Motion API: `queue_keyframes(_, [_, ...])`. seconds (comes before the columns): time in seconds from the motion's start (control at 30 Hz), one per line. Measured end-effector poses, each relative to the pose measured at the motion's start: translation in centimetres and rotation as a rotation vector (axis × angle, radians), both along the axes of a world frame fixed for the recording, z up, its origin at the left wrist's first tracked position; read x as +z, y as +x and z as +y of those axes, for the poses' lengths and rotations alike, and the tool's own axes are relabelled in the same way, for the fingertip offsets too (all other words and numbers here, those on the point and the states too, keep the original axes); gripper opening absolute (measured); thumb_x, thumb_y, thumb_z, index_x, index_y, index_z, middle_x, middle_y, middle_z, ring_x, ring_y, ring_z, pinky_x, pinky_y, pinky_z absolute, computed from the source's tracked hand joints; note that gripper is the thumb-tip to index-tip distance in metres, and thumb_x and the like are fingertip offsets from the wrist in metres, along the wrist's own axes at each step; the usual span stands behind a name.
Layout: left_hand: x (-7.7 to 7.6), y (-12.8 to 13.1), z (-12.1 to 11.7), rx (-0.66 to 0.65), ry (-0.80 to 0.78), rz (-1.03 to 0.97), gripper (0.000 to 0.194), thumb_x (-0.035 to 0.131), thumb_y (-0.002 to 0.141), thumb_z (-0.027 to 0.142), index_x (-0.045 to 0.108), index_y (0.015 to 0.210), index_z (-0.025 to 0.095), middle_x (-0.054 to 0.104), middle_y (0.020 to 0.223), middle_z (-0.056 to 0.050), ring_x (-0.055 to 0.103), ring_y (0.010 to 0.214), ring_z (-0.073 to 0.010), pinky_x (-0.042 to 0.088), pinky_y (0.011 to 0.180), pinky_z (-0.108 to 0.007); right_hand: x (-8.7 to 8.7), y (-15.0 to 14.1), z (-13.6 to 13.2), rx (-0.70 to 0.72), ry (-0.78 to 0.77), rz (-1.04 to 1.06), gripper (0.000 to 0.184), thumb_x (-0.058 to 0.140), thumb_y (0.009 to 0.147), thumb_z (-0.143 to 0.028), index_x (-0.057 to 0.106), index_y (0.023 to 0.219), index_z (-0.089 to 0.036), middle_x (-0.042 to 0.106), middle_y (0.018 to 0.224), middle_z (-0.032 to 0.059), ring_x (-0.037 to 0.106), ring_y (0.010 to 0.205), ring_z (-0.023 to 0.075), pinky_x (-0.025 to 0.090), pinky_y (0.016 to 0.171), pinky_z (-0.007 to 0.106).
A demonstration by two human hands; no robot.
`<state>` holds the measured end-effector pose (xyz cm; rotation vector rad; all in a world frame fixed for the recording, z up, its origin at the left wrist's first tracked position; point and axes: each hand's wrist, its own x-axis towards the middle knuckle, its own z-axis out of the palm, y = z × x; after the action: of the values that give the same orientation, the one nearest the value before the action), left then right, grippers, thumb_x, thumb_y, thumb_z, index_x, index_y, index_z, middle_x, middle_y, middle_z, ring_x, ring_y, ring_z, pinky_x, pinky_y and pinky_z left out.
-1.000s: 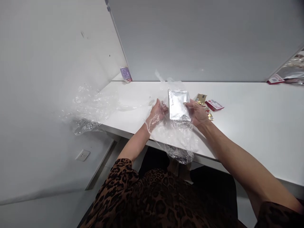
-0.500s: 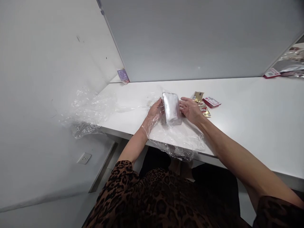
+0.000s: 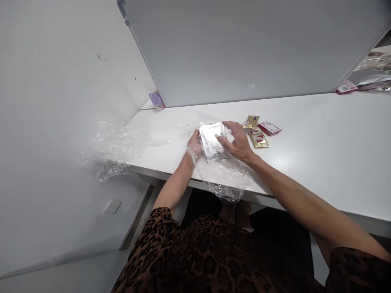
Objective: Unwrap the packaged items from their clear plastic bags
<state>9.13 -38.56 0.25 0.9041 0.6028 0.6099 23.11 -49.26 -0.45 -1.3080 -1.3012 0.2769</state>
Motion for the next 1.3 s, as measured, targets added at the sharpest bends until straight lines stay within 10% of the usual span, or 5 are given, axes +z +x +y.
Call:
queue_keyframes(0.23, [2.7,0.5,-1.7,0.167,-0.005,-0.201,0.044,0.033,0.112,0.040,0.057,0.147,0.028,0.069,0.140,-0.009,0.064,0.137,-0.0243,0.056,0.112,-0.045,0.5,0.3,-0.2,0.130,-0.232,0.355,0.113,0.085,0.064,-0.074,0.037,0.156,-0.029,0.040,0.163,0.0206,0.045,0.144,0.0446,0.047,0.112,0.071])
queue_keyframes(0.5, [4.8,0.0,-1.5,0.186,-0.013,-0.183,0.047,0.029,0.113,0.039,0.044,0.157,0.037,0.049,0.165,-0.006,0.048,0.155,-0.0260,0.045,0.121,-0.059,1.8,3.7,0.9,-0.034,-0.256,0.775,0.067,0.070,0.072,-0.052,0.045,0.131,-0.031,0.066,0.133,0.0101,0.063,0.128,0.0355,0.059,0.104,0.058])
queue_keyframes(0.73, [5.4,-1.0,-1.0,0.203,0.106,-0.168,0.044,0.027,0.112,0.042,0.048,0.151,0.038,0.048,0.166,-0.003,0.048,0.155,-0.0255,0.044,0.123,-0.058,1.4,5.8,0.5,-0.197,-0.150,0.263,0.071,0.076,0.072,-0.059,0.055,0.131,-0.025,0.058,0.147,0.0165,0.051,0.141,0.0403,0.042,0.118,0.065])
queue_keyframes(1.0, [9.4,0.0,-1.3,0.216,0.319,-0.124,0.050,0.025,0.111,0.052,0.051,0.150,0.036,0.051,0.164,-0.002,0.044,0.157,-0.0305,0.036,0.127,-0.066,1.4,3.5,0.3,0.063,-0.310,-0.047,0.095,0.074,0.073,-0.057,0.043,0.155,-0.019,0.054,0.152,0.0229,0.051,0.139,0.0463,0.041,0.115,0.069])
queue_keyframes(1.3, [10.6,0.1,-0.5,0.214,0.296,-0.195,0.051,0.024,0.110,0.039,0.043,0.157,0.037,0.054,0.163,-0.003,0.048,0.155,-0.0303,0.039,0.127,-0.065,2.5,7.0,-0.4,-0.023,-0.388,0.178,0.101,0.079,0.066,-0.030,0.036,0.158,-0.024,0.052,0.153,0.0227,0.062,0.127,0.0410,0.052,0.106,0.062])
